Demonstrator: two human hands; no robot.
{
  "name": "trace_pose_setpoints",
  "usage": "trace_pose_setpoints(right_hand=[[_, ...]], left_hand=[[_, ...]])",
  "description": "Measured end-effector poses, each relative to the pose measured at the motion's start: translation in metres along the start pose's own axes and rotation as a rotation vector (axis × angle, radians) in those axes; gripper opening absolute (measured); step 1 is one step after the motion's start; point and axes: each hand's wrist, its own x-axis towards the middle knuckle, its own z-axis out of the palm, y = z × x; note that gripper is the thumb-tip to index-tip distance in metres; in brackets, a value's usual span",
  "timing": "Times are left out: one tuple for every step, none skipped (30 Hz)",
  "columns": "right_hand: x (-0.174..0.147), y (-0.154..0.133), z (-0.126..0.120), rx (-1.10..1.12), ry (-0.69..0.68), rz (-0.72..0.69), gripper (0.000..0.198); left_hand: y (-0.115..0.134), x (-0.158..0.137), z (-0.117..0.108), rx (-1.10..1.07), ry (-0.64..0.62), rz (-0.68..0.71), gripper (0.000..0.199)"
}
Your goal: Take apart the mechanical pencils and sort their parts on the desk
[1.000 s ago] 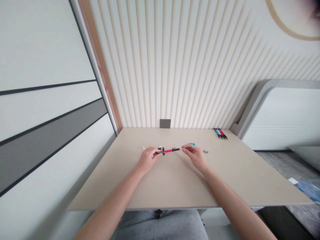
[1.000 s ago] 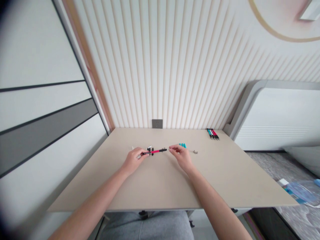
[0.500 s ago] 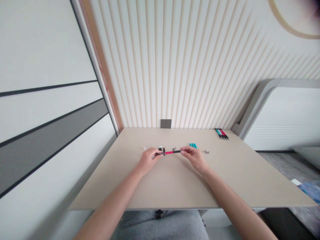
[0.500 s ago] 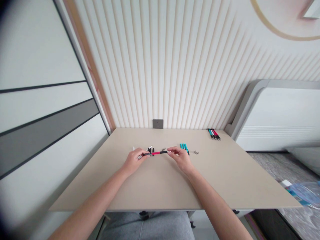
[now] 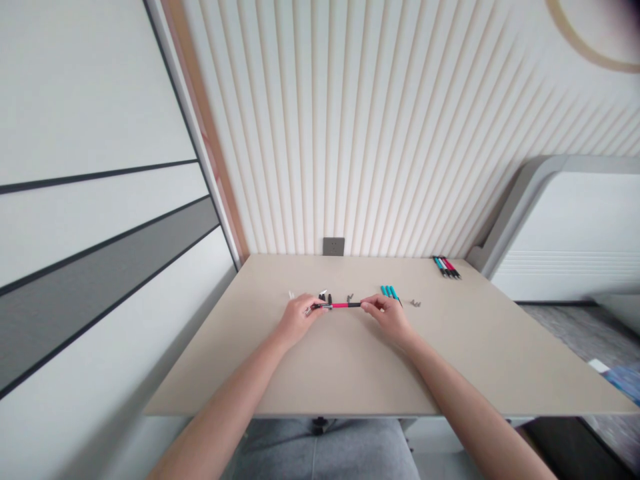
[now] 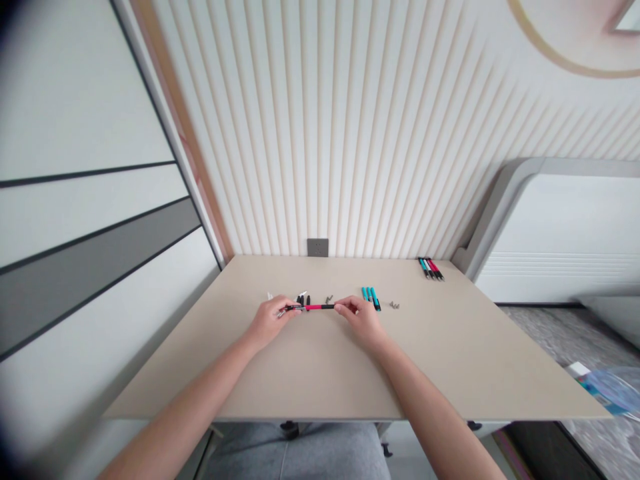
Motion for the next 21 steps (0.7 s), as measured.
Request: trace_pose_setpoints(right_hand=[[-0.0002, -0.0005, 0.0004, -0.020, 0.008, 0.004, 0.032], [-0.0003, -0.0011, 0.0007, -0.034, 0.015, 0.008, 0.032], [-0.0003, -0.0016, 0.0008, -0.043, 0.020, 0.013, 0.032], [-0.0003, -0.0020, 0.0009, -0.051, 0.024, 0.016, 0.032], [-0.0002, -0.0024, 0.0010, -0.058, 0.026, 0.019, 0.032], [-0.0002, -0.0025, 0.0011, -0.065, 0.025, 0.020, 0.032], [-0.0002, -0.0025, 0.0012, -0.071, 0.024, 0.019, 0.032], [-0.0002, -0.0024, 0.0013, -0.077, 0.025, 0.016, 0.031], [-0.0002, -0.0020, 0.0015, -0.087, 0.026, 0.013, 0.031], [-0.0002, -0.0015, 0.0018, -0.100, 0.027, 0.009, 0.031], [-0.0002, -0.0009, 0.0022, -0.115, 0.024, 0.002, 0.033], [-0.0001, -0.0002, 0.0026, -0.130, 0.018, -0.008, 0.036], [-0.0002, 0.0005, 0.0031, -0.144, 0.010, -0.017, 0.040], [-0.0002, 0.0011, 0.0036, -0.154, -0.002, -0.022, 0.044], [-0.0004, 0.0015, 0.0041, -0.158, -0.014, -0.024, 0.047], [-0.0007, 0.0017, 0.0045, -0.157, -0.024, -0.021, 0.050], [-0.0012, 0.0015, 0.0048, -0.153, -0.033, -0.013, 0.052], [-0.0017, 0.0009, 0.0048, -0.147, -0.041, -0.004, 0.053], [-0.0024, -0.0001, 0.0047, -0.140, -0.049, -0.001, 0.054], [-0.0031, -0.0015, 0.0043, -0.133, -0.053, -0.005, 0.055], [-0.0038, -0.0032, 0.0037, -0.127, -0.055, -0.018, 0.054]], left_hand=[[0.0001, 0.0001, 0.0000, 0.006, -0.005, 0.000, 0.013], [0.0002, 0.0001, 0.0001, 0.010, -0.011, -0.001, 0.014], [0.0004, 0.0001, 0.0000, 0.013, -0.017, -0.005, 0.015], [0.0006, 0.0001, 0.0000, 0.014, -0.023, -0.010, 0.016], [0.0009, 0.0001, -0.0001, 0.012, -0.028, -0.015, 0.017], [0.0011, 0.0001, -0.0002, 0.009, -0.031, -0.019, 0.018], [0.0014, 0.0001, -0.0003, 0.005, -0.031, -0.022, 0.018], [0.0017, 0.0001, -0.0003, 0.002, -0.031, -0.025, 0.018], [0.0019, 0.0000, -0.0004, -0.003, -0.030, -0.028, 0.018], [0.0022, 0.0000, -0.0004, -0.008, -0.030, -0.030, 0.017], [0.0024, 0.0000, -0.0005, -0.014, -0.032, -0.030, 0.017], [0.0026, 0.0000, -0.0004, -0.019, -0.037, -0.030, 0.016], [0.0028, 0.0000, -0.0004, -0.024, -0.043, -0.029, 0.016], [0.0029, -0.0001, -0.0004, -0.028, -0.049, -0.028, 0.016], [0.0029, -0.0002, -0.0003, -0.030, -0.052, -0.028, 0.015], [0.0029, -0.0002, -0.0003, -0.030, -0.053, -0.028, 0.015], [0.0029, -0.0003, -0.0002, -0.029, -0.053, -0.027, 0.015], [0.0028, -0.0003, -0.0001, -0.029, -0.053, -0.026, 0.015], [0.0027, -0.0002, 0.0000, -0.030, -0.054, -0.023, 0.014], [0.0025, -0.0001, 0.0001, -0.031, -0.052, -0.021, 0.014], [0.0024, 0.0000, 0.0002, -0.029, -0.045, -0.021, 0.014]])
